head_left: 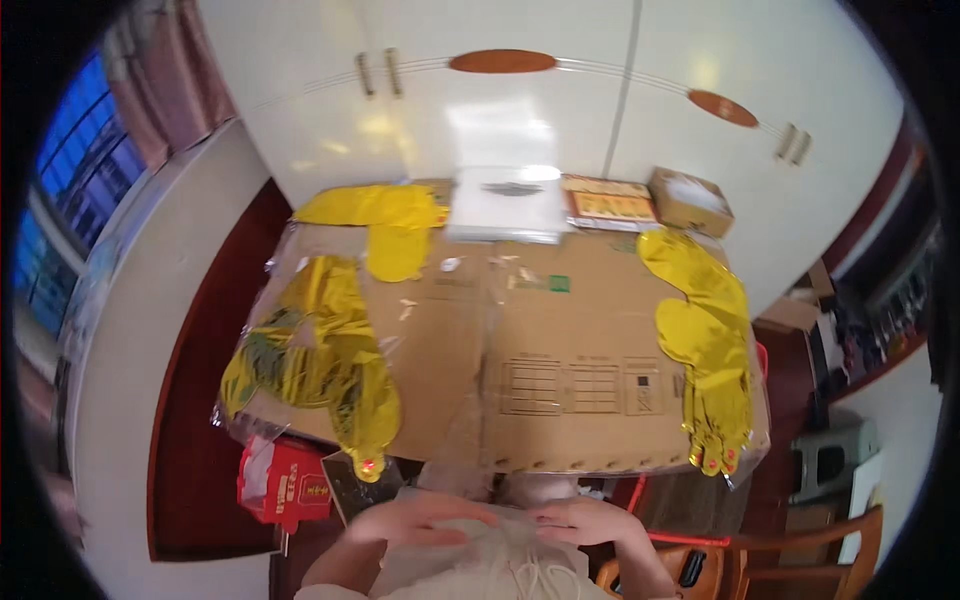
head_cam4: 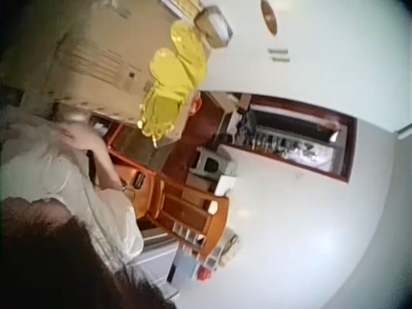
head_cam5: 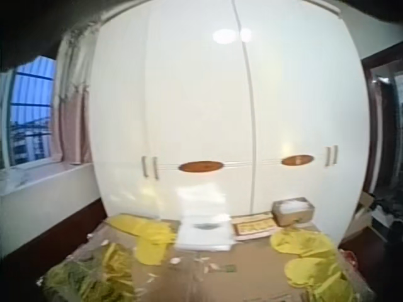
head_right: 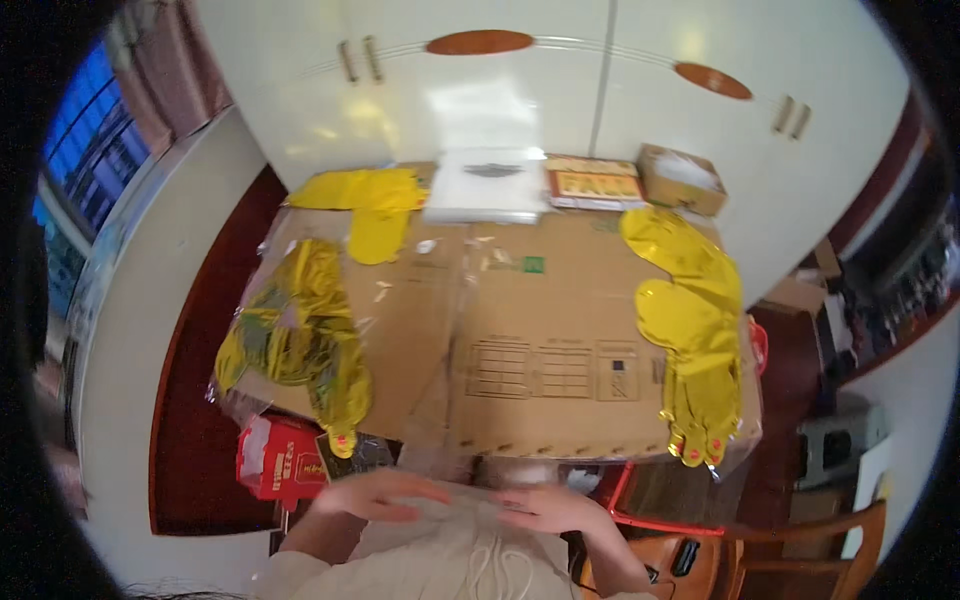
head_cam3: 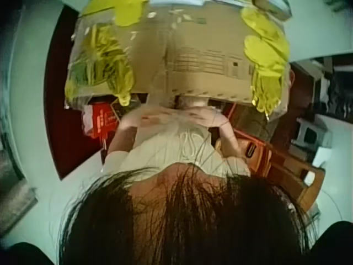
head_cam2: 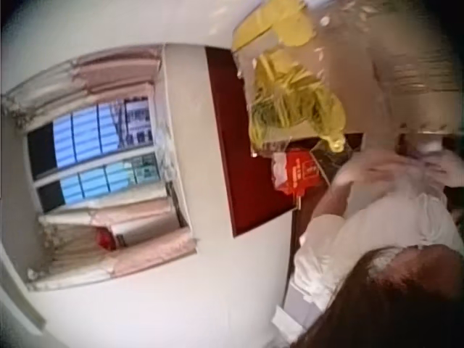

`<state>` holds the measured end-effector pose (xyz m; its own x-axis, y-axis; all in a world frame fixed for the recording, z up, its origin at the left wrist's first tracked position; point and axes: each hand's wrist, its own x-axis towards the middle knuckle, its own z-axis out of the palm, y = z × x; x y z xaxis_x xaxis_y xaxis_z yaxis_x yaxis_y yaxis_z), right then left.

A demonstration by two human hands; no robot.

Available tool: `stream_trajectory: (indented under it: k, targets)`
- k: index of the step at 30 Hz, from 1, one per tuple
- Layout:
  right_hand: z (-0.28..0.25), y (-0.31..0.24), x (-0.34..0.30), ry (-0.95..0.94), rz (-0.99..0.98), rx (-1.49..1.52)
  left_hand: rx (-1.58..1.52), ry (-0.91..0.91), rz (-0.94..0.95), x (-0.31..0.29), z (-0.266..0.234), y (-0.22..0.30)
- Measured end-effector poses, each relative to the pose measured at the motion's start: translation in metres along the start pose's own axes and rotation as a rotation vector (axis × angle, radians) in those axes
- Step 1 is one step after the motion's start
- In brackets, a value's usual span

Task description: Folding gold-colored letter-shaped foil balloons and sliding them into plastic packaging sleeves.

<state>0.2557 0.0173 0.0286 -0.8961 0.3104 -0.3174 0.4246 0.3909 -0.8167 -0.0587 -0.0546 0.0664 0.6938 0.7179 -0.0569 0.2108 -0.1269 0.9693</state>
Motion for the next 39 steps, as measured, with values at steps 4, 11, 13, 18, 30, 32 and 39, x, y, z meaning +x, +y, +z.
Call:
stream_trajectory:
  k: [4,11,13,18,30,32,39]
  targets:
    - [-0.035,-0.090,0.108,0.181,-0.463,-0.123,0.102,1.042,-0.276,-0.081,-0.025,0.017]
    - [-0.003,-0.179,0.339,0.310,-0.657,-0.491,0.891,1.609,-0.414,-0.202,-0.088,-0.048]
    - [0.016,-0.202,0.387,0.388,-0.721,-0.548,1.015,1.752,-0.529,-0.256,-0.121,-0.083]
    - [0.060,-0.239,0.477,0.474,-0.763,-0.684,0.896,1.772,-0.728,-0.329,-0.183,-0.152]
    - [0.102,-0.245,0.527,0.360,-0.719,-0.838,-0.418,1.875,-0.265,-0.321,-0.197,-0.158]
    - [0.099,-0.239,0.533,0.461,-0.664,-0.709,-0.513,1.892,-0.235,-0.314,-0.198,-0.148]
    - [0.085,-0.234,0.540,0.528,-0.480,0.031,-0.582,1.879,-0.270,-0.309,-0.199,-0.142]
